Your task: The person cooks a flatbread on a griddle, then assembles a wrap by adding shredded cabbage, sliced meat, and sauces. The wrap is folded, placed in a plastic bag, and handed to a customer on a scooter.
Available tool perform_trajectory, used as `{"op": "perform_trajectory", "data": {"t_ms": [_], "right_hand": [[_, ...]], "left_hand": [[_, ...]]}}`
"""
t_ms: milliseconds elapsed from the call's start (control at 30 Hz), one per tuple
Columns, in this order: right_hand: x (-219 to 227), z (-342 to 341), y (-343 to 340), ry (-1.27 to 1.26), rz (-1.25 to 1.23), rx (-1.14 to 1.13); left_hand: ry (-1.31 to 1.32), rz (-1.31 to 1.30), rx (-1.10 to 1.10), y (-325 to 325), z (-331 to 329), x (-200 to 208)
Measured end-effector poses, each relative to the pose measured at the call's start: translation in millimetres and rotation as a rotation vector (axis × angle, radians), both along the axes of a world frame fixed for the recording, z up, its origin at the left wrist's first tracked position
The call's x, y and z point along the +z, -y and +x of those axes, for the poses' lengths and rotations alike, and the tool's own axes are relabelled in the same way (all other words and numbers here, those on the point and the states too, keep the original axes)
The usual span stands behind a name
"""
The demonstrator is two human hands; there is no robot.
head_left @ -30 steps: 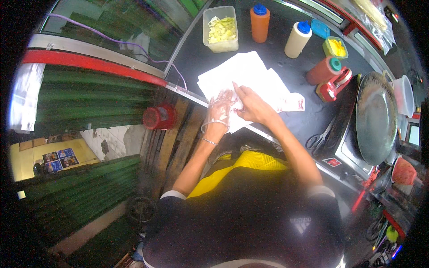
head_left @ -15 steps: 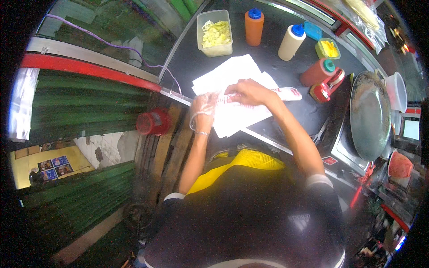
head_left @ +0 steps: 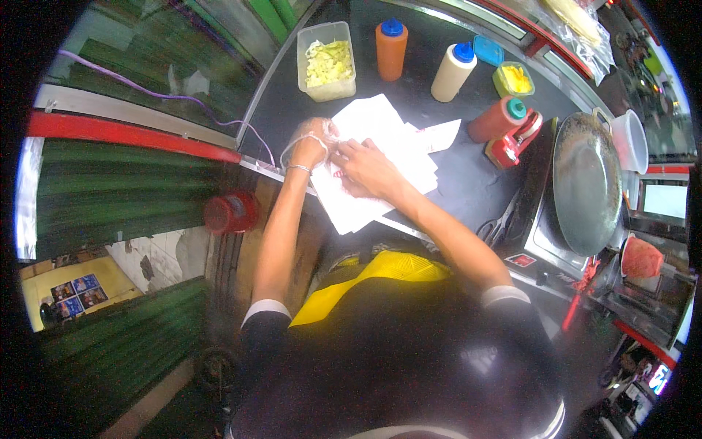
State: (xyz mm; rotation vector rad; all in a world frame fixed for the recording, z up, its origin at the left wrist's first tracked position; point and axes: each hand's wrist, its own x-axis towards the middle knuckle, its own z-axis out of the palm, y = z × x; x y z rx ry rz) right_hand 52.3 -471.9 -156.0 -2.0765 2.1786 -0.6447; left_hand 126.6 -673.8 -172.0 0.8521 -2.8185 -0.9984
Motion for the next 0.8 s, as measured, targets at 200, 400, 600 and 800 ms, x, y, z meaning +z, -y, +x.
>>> {"op": "perform_trajectory", "data": {"t_ms": [200,400,600,800], "right_hand": [[-3,3,0,0.002,0.084,-0.035],[-2,11,-18,0.062,0.082,-0.031],[18,-11,-58,0.057,0.026,-0.124],[14,-52,-58,0.040,0.082,-0.024]], "left_hand": [[0.150,-0.120,-0.043,-6,-6,-2],[0.072,-0.172,-0.114,-26,2,14],[-0.215,-0.042,0.131,-83,80,26],[-0.262,-0.029,0.247,-96,95,-19]]}}
